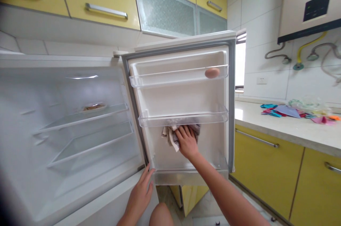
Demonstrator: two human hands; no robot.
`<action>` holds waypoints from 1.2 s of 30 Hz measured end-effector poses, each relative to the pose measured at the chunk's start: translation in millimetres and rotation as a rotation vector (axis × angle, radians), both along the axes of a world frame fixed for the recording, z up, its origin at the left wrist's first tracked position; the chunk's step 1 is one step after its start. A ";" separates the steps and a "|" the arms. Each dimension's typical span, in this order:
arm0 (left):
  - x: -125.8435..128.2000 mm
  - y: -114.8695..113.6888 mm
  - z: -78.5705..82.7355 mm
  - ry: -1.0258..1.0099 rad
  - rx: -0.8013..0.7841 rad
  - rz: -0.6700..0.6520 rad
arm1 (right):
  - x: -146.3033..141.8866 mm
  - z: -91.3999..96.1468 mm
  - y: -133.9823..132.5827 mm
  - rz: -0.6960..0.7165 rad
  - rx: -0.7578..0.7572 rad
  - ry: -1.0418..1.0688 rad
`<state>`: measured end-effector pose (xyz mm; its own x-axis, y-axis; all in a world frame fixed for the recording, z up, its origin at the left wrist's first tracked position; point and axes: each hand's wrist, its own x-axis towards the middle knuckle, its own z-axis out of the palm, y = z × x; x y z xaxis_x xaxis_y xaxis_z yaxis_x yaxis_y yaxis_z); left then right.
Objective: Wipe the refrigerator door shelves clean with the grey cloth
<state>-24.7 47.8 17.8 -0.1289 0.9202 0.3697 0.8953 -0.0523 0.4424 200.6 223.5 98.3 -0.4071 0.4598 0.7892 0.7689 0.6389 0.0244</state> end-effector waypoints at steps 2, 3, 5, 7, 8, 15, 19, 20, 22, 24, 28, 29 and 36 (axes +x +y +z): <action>-0.7 -0.8 2.7 0.028 -0.022 0.011 | -16.5 14.4 -1.1 0.087 -0.012 -0.099; -0.8 -0.9 3.0 0.039 -0.026 0.018 | -21.9 19.9 -1.2 0.119 -0.006 -0.138; -0.6 -0.6 1.5 0.056 -0.021 0.031 | -29.6 27.2 0.0 0.175 0.033 -0.210; -0.1 0.3 -1.3 0.068 -0.010 0.039 | -35.6 31.4 3.1 0.251 0.098 -0.300; 0.1 0.8 -2.5 0.073 -0.005 0.041 | -38.8 32.8 5.4 0.301 0.136 -0.354; -1.8 -0.4 0.3 0.141 -0.010 0.034 | -46.5 21.6 25.9 0.639 0.157 -0.616; -1.6 -1.4 1.7 0.144 -0.021 0.044 | -25.8 -17.6 25.5 0.785 0.091 -0.803; -1.8 -1.1 1.1 0.141 -0.016 0.046 | -20.3 -27.1 24.1 0.787 0.092 -0.818; -3.2 0.0 -1.6 0.139 -0.006 0.046 | -12.2 -38.8 21.7 0.781 0.103 -0.828; -6.1 1.9 -6.8 0.141 0.008 0.042 | -8.6 -36.1 21.0 0.772 0.129 -0.824; -13.3 7.6 -22.6 0.135 0.067 0.015 | -6.1 6.9 22.3 0.672 0.172 -0.714; -14.6 9.0 -26.3 0.133 0.081 0.015 | -4.3 20.2 22.4 0.612 0.175 -0.649; -13.9 9.7 -32.3 0.114 0.129 -0.002 | 28.1 43.0 23.1 0.310 0.167 -0.491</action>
<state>-38.5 57.5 -14.5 -0.0774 0.8643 0.4970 0.9392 -0.1041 0.3273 228.7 246.6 141.3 -0.8373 0.1476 0.5265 0.4211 0.7883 0.4486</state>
